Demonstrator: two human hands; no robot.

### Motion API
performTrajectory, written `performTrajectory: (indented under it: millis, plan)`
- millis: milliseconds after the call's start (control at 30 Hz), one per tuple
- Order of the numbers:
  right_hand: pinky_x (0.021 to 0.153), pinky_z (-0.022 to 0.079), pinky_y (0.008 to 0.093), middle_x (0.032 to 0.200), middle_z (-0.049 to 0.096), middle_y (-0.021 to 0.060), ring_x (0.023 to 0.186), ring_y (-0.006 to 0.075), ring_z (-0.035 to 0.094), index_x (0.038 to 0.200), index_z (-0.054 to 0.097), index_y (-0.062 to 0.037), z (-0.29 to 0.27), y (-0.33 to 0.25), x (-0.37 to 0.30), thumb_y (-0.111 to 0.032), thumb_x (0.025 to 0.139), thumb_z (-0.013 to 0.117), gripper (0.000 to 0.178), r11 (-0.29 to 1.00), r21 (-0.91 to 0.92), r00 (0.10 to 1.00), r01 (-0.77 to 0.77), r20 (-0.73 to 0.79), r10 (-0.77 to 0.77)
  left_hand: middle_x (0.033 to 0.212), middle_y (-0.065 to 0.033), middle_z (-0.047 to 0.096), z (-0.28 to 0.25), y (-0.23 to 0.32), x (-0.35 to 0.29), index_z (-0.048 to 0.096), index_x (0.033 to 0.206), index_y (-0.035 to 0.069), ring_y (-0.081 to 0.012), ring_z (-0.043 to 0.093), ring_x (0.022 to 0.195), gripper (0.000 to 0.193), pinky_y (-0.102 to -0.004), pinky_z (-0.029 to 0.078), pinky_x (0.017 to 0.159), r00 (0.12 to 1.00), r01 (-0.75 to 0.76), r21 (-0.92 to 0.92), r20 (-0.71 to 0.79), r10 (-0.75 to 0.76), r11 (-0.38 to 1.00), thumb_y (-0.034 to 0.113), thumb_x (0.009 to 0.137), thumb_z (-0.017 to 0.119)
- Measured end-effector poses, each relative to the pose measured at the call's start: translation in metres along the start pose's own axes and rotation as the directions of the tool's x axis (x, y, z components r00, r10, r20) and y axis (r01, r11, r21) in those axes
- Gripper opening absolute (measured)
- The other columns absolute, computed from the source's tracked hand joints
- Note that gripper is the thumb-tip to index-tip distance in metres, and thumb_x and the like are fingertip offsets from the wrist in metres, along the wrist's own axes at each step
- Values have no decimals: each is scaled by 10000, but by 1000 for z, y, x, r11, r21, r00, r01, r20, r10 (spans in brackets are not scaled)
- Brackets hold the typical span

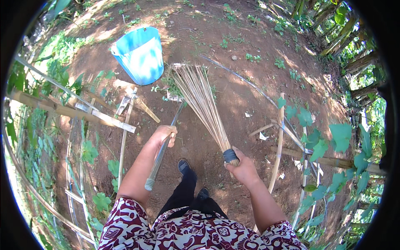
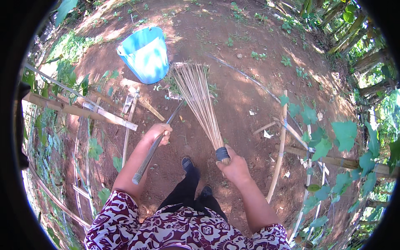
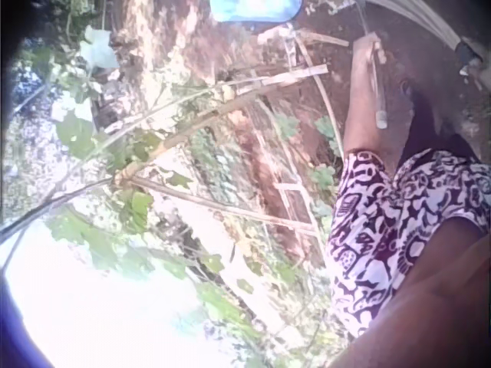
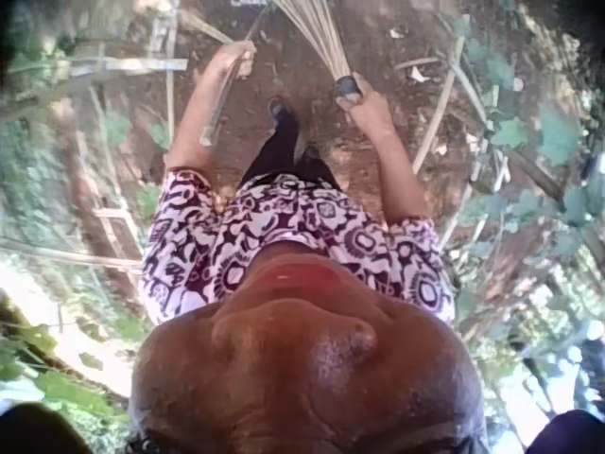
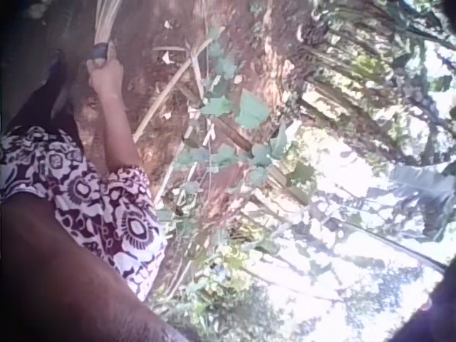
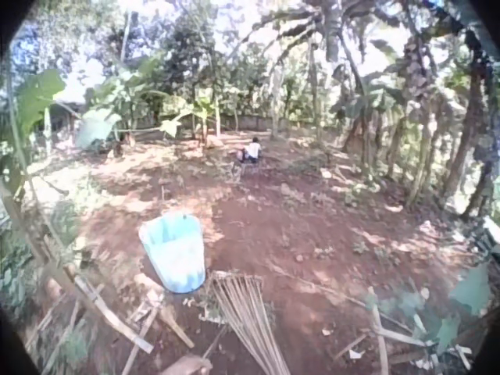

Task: The person sweeps dry leaves and debris from a garden path using a broom and dustpan, then empties the collected debris into a blue bucket. The person repeats this process across multiple sections of the garden.

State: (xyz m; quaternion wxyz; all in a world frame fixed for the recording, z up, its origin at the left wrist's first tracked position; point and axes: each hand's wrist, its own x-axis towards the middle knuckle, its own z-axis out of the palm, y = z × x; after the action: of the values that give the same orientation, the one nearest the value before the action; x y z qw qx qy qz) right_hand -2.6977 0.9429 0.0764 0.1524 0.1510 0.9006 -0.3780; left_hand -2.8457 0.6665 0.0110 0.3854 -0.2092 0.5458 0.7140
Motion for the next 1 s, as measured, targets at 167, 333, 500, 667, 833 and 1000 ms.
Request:
performTrajectory:
  millis: [167, 333, 500, 667, 833, 1000]
  plan:
    - [826, 457, 407, 939, 614, 250, 906, 385, 592, 1301, 413, -70, -29, -65, 79, -274, 694, 660, 686, 994, -26, 994, 102, -45, -103, 476, 30, 376, -15, 112, 28, 448, 678, 84, -88, 329, 323, 155, -250, 235, 311, 997, -44, 72, -59, 49, 996, 69, 828, 484]
    - [855, 455, 408, 972, 610, 245, 940, 389, 578, 1316, 390, -92, -60, -121, 153, -283, 704, 647, 690, 973, -110, 977, 202, -41, -208, 502, 16, 417, -34, 196, 48, 500, 826, 19, -101, 364, 344, 53, -252, 268, 302, 985, -154, -32, -88, 151, 988, 60, 810, 528]
    - [844, 458, 407, 971, 611, 241, 932, 386, 582, 1320, 385, -91, -98, -179, 230, -278, 708, 647, 692, 942, -114, 948, 316, 12, -317, 518, 17, 463, -46, 266, 67, 515, 860, 20, -87, 377, 359, 95, -242, 277, 320, 959, -253, -22, -137, 248, 967, 107, 825, 530]
    - [931, 413, 350, 1177, 545, 208, 1073, 329, 542, 1308, 410, -61, -128, -229, 307, -262, 699, 671, 693, 930, -156, 939, 333, 142, -312, 580, 7, 486, -71, 309, 80, 532, 829, 57, -87, 408, 409, 109, -225, 285, 355, 876, -481, -155, -52, 479, 863, 165, 824, 542]
    - [932, 411, 346, 1187, 541, 203, 1075, 325, 545, 1314, 405, -62, -132, -265, 384, -268, 703, 672, 698, 895, -106, 885, 433, 239, -400, 513, 28, 407, -104, 369, 108, 501, 757, 112, -77, 350, 367, 107, -230, 250, 340, 922, -344, 17, -184, 341, 939, 176, 840, 483]
    - [825, 473, 348, 1026, 604, 171, 910, 275, 606, 1237, 453, -47, -88, -279, 485, -248, 747, 652, 566, 865, 143, 808, 481, 311, -501, 471, 20, 415, -144, 407, 141, 498, 550, 114, -91, 340, 345, 270, -256, 226, 338, 764, -442, 311, -361, 535, 841, 153, 816, 475]
